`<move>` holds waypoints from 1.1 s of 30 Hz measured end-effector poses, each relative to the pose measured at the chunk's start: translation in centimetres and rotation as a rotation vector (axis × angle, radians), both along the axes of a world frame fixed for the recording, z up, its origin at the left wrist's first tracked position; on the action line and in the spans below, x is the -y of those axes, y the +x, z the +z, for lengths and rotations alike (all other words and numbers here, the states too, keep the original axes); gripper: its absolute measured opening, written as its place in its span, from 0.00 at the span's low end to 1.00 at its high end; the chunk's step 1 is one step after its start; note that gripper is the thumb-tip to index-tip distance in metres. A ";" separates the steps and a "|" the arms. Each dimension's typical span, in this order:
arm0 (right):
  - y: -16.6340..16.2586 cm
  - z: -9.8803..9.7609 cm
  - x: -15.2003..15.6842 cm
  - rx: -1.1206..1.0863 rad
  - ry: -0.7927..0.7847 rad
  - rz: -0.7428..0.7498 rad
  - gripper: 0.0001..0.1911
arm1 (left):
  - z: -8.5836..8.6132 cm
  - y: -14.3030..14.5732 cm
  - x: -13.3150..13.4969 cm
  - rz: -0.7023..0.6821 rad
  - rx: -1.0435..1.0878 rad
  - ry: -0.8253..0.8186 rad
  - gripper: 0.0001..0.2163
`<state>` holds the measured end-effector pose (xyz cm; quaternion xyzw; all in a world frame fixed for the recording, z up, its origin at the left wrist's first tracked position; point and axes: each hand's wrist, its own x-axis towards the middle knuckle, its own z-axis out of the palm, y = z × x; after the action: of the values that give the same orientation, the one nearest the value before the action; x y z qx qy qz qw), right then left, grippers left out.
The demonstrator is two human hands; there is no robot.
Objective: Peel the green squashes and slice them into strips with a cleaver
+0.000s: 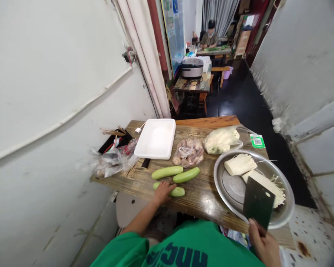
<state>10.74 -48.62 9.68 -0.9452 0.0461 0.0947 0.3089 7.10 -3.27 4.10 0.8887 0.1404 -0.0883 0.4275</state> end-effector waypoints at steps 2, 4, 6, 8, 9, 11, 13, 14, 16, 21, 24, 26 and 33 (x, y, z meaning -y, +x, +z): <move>0.8 0.6 -2.4 -0.051 0.089 0.012 0.44 | 0.1 0.6 0.3 0.023 0.018 -0.068 0.22; 1.5 0.7 -4.3 -0.084 0.168 0.060 0.44 | 0.5 1.2 0.3 0.059 0.006 -0.170 0.21; 2.1 0.5 -5.8 -0.087 0.229 0.127 0.43 | 0.9 1.6 -0.1 0.096 0.011 -0.240 0.21; 2.6 0.0 -7.1 -0.108 0.259 0.201 0.43 | 1.2 1.6 -0.6 0.095 0.022 -0.228 0.23; 2.8 -0.3 -7.6 -0.129 0.253 0.243 0.42 | 1.2 1.6 -0.8 0.078 0.017 -0.205 0.24; 3.0 -1.0 -8.7 -0.186 0.194 0.330 0.40 | 1.2 1.2 -1.2 0.029 -0.026 -0.160 0.26; 3.1 -1.8 -9.6 -0.236 0.098 0.403 0.36 | 1.0 0.8 -1.4 -0.023 -0.057 -0.120 0.28; 3.0 -2.3 -10.0 -0.254 0.051 0.429 0.34 | 0.9 0.6 -1.5 -0.052 -0.052 -0.091 0.29; 2.7 -3.3 -10.6 -0.267 -0.026 0.461 0.30 | 0.7 0.5 -1.6 -0.093 -0.023 -0.033 0.31; 1.2 -7.1 -10.8 -0.165 -0.127 0.397 0.23 | 1.5 3.7 -1.0 -0.089 0.034 0.086 0.36; 0.5 -8.8 -10.5 -0.127 -0.145 0.374 0.25 | 2.8 8.5 0.2 -0.026 0.123 0.219 0.42; 0.4 -9.1 -10.4 -0.184 -0.154 0.356 0.26 | 4.0 12.1 1.2 -0.005 0.154 0.328 0.45; 0.7 -7.6 -10.9 -0.426 -0.162 0.329 0.28 | 6.9 21.3 2.1 -0.140 -0.057 0.576 0.43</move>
<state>11.40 -37.70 2.08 -0.9205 -0.0367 0.3360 0.1961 28.38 -5.39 11.02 0.9780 0.1100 -0.0992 0.1467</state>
